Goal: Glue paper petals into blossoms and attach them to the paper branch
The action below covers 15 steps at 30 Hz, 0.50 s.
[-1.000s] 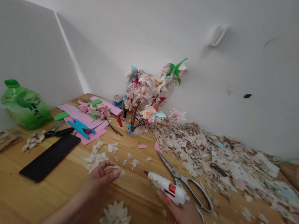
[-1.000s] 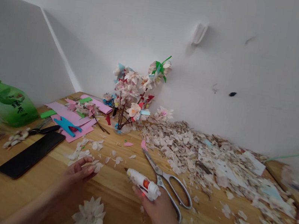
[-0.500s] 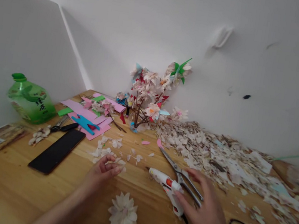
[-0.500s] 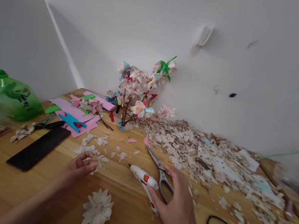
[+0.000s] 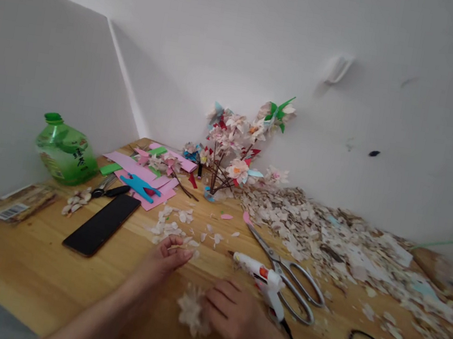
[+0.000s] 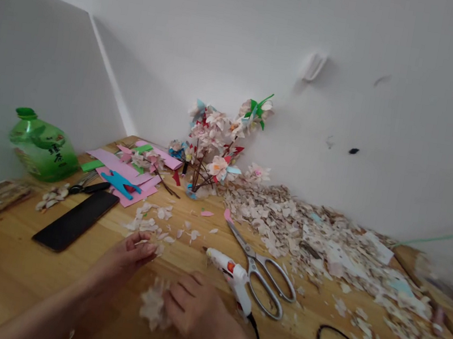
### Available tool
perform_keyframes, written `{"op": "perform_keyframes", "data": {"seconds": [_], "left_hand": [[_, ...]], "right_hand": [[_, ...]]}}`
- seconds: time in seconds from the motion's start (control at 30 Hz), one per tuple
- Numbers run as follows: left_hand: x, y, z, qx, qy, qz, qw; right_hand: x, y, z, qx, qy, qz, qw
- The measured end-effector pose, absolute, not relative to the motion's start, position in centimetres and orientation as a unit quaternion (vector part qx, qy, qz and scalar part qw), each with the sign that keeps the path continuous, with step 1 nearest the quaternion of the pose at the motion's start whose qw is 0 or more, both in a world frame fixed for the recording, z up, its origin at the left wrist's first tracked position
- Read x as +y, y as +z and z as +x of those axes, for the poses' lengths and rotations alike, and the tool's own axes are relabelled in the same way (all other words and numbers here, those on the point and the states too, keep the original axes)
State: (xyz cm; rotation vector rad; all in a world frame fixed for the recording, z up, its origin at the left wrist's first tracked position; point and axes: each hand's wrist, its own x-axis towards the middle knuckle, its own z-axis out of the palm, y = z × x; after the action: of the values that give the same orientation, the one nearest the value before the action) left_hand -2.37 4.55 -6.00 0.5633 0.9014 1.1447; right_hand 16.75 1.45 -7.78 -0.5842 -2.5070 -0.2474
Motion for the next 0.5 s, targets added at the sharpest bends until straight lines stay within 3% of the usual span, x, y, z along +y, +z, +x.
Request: {"op": "perform_keyframes", "data": {"seconds": [0.1, 0.23, 0.37, 0.5], "left_hand": [[4.5, -5.7, -2.4, 0.406, 0.509, 0.227, 0.724], [4.2, -4.9, -1.7, 0.388, 0.490, 0.180, 0.759], [3.6, -3.4, -0.6, 0.380, 0.464, 0.130, 0.790], [3.0, -2.3, 0.1, 0.358, 0.454, 0.094, 0.811]], "right_hand": [[1.3, -6.4, 17.5, -0.842, 0.068, -0.348, 0.407], [1.1, -4.8, 16.6, -0.470, 0.402, -0.495, 0.610], [1.2, -3.9, 14.9, -0.218, 0.609, -0.426, 0.633], [1.3, -3.7, 14.1, -0.138, 0.664, -0.386, 0.625]]}}
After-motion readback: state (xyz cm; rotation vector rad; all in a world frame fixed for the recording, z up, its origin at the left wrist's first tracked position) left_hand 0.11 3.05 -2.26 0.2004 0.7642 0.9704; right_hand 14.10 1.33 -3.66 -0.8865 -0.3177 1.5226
